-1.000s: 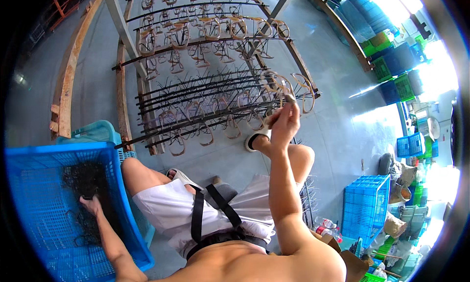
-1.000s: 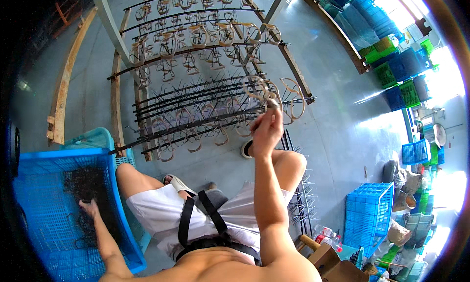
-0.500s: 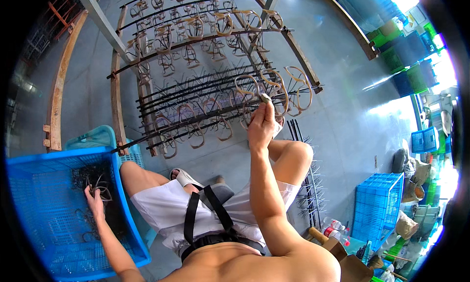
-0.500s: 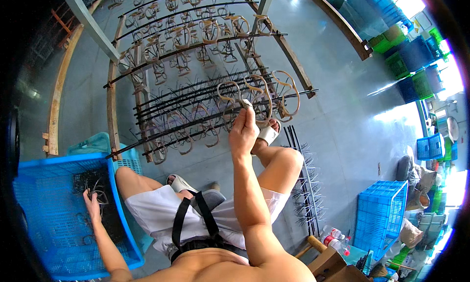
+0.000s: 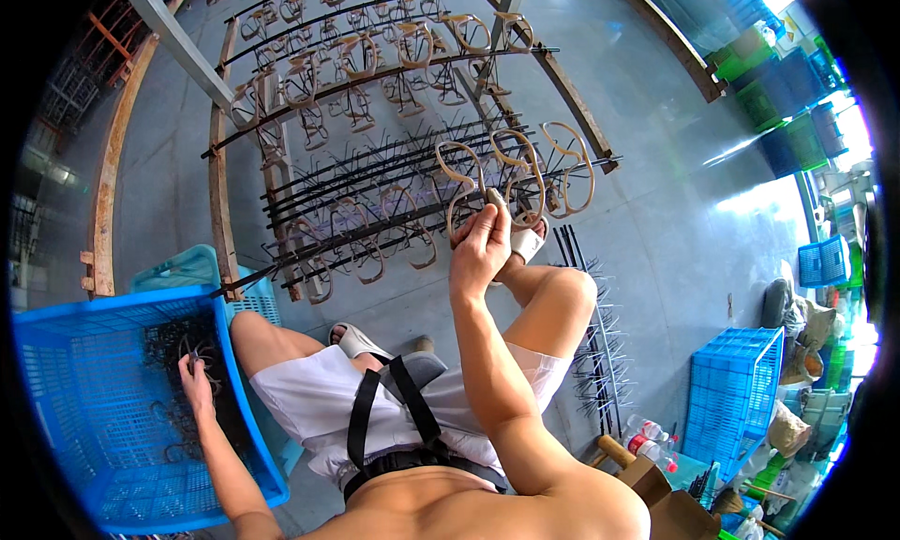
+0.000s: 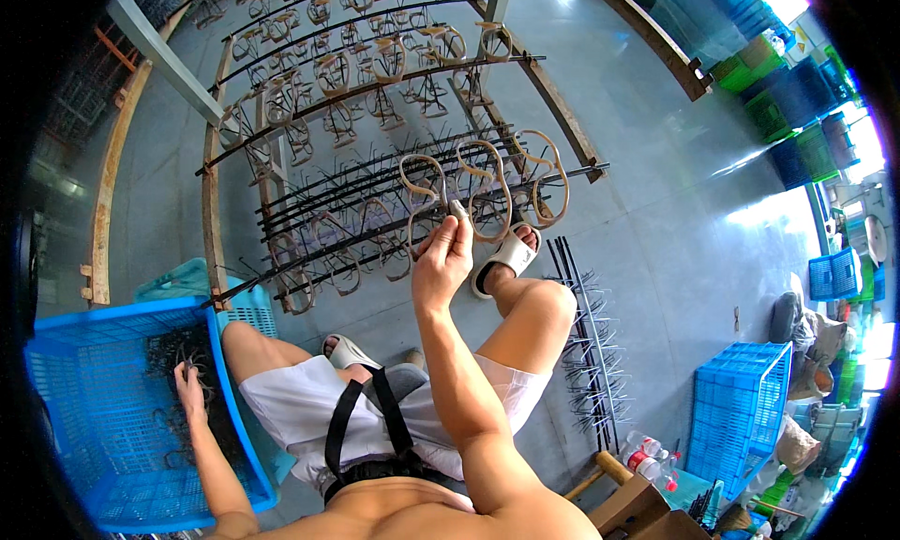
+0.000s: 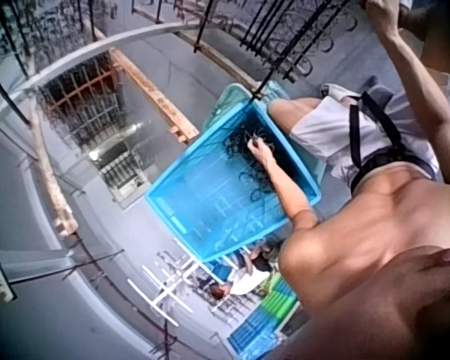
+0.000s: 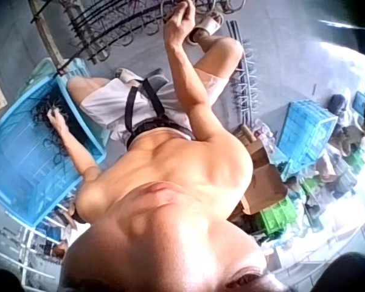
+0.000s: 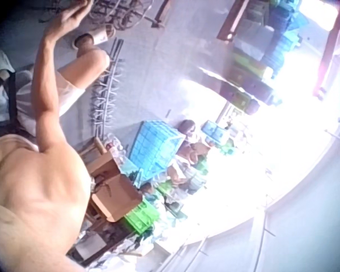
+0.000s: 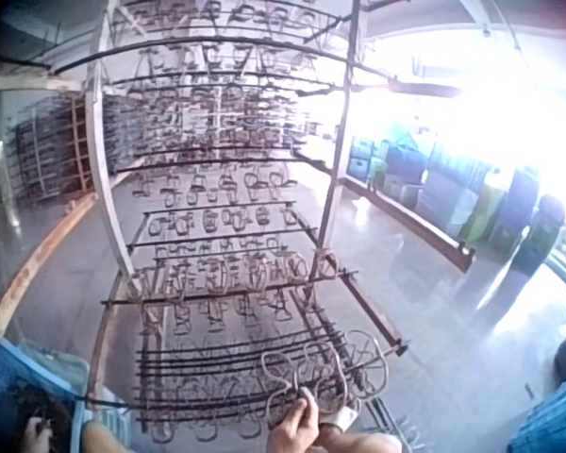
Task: The person repeatedly picks small metal hooks from a blue basket and attaches them to a multi-tiered metal rack. The person handles the hooks one at a time and places them onto horizontal bars of the rack.
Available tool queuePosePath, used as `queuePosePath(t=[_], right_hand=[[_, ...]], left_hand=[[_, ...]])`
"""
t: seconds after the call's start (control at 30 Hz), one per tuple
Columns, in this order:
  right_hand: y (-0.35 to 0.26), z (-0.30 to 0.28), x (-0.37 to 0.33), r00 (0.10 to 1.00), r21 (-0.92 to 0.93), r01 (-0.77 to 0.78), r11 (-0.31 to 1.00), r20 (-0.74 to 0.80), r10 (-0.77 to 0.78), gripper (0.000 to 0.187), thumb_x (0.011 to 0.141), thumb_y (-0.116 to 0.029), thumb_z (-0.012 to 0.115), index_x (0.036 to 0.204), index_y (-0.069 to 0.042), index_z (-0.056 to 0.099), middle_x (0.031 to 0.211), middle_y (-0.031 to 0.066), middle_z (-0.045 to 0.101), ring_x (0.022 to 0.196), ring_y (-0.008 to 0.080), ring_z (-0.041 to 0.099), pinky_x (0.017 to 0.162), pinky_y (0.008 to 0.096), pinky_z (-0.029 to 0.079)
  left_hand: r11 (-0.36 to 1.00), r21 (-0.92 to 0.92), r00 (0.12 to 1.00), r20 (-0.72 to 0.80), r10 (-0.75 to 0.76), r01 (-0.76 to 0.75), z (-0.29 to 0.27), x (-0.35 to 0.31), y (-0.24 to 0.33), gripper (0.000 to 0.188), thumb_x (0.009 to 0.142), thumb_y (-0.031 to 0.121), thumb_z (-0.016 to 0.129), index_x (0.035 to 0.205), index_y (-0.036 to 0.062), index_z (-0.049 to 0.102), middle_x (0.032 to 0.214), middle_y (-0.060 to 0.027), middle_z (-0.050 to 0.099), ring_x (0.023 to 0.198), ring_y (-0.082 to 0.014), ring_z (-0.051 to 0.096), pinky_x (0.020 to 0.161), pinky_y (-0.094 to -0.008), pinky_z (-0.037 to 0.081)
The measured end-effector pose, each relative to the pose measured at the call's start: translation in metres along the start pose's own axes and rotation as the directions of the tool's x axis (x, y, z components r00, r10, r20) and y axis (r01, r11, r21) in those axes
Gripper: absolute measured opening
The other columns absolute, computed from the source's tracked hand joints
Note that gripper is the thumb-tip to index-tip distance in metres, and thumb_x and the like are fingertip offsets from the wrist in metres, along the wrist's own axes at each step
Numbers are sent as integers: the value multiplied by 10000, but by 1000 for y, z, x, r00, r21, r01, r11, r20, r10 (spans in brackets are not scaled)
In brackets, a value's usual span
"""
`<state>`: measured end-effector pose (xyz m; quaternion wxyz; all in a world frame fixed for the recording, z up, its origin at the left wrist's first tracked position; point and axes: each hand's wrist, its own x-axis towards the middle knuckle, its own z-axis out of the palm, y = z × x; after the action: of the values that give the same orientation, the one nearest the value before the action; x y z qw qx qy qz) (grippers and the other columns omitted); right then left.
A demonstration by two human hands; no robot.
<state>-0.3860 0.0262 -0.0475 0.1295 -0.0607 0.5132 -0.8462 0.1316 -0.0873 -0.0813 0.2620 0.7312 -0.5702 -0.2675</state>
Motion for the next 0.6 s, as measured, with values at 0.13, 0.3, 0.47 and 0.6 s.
queuePosePath(t=[0.13,0.3,0.47,0.6], right_hand=[[-1,-1,1,1000,10,-15,1000,18,14,237,962,-207,473,1113,-43,551,604,-48,419,477,17,362,418,167,294],[-4,0,1,999,73,-4,997,36,1,241,958,-220,482,1100,-41,560,593,-51,410,462,19,359,403,166,286],[-11,3,-1,994,188,-107,976,31,103,206,961,-211,469,1070,-53,543,584,-34,396,431,38,336,348,184,256],[-17,6,-1,991,149,-131,980,20,129,193,962,-207,465,1066,-62,539,582,-29,397,417,45,328,333,193,252]], left_hand=[[1000,-26,1000,-3,-9,9,2,-4,5,374,842,211,533,1165,29,486,1022,-79,556,938,-190,508,863,-299,381],[1000,-24,1000,10,1,-1,1,-3,1,366,842,199,535,1160,25,483,1005,-65,545,915,-172,493,846,-287,380],[998,-60,1000,26,13,-12,1,-3,2,355,846,191,533,1152,17,481,996,-59,541,907,-162,488,836,-281,379],[998,-56,1000,24,1,0,1,-4,3,360,844,193,534,1153,18,478,988,-59,536,902,-161,487,832,-281,378]])
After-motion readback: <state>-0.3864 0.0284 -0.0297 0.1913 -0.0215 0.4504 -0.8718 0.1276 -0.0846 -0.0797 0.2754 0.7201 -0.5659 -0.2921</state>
